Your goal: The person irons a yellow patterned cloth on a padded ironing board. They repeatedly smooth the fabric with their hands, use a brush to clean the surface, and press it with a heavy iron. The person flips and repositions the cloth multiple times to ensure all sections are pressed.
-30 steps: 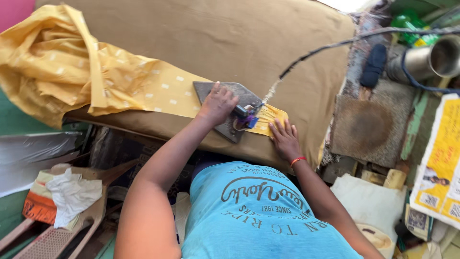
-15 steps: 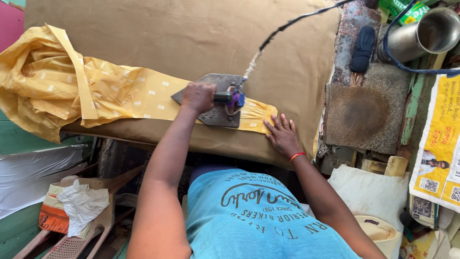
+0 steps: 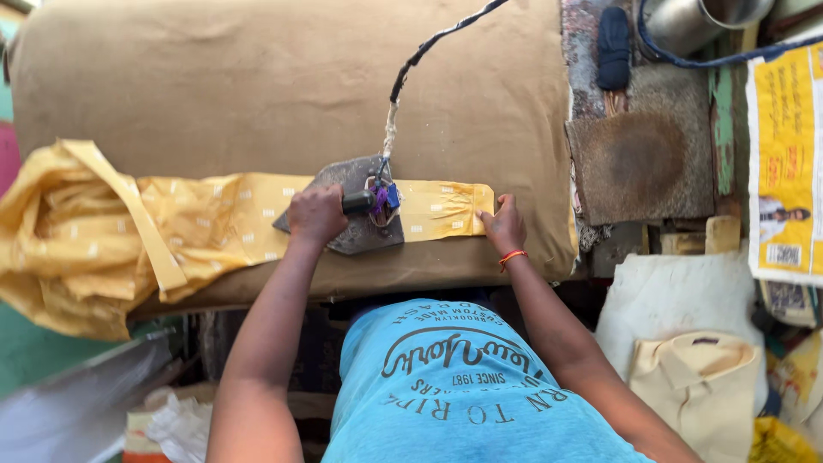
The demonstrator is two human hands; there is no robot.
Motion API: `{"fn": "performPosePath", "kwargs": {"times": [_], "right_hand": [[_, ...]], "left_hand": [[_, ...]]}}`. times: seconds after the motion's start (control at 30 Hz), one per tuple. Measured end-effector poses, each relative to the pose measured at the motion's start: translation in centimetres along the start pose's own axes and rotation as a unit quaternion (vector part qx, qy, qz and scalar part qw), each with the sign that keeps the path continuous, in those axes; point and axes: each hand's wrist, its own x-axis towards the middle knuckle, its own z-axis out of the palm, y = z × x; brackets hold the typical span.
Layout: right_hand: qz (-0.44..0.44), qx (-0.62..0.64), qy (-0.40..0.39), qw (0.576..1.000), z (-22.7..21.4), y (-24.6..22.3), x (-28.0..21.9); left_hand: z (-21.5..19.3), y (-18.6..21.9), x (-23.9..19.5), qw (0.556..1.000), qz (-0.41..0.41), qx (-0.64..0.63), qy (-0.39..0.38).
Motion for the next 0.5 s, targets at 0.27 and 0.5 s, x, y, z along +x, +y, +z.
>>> {"fn": "performPosePath", "kwargs": {"times": [0.27, 0.5], "right_hand": [[0.087, 0.227, 0.013, 0.97, 5.0, 1.1, 1.7], [-0.044, -0.054, 0.241, 0.968, 4.9, -2.2, -1.9]], "left_hand": [[-1.3, -0.5, 1.0, 0.994, 0.02, -0.023, -0.108], [-1.3, -0.9, 0.9, 0.993, 0.064, -0.028, -0.09]]}}
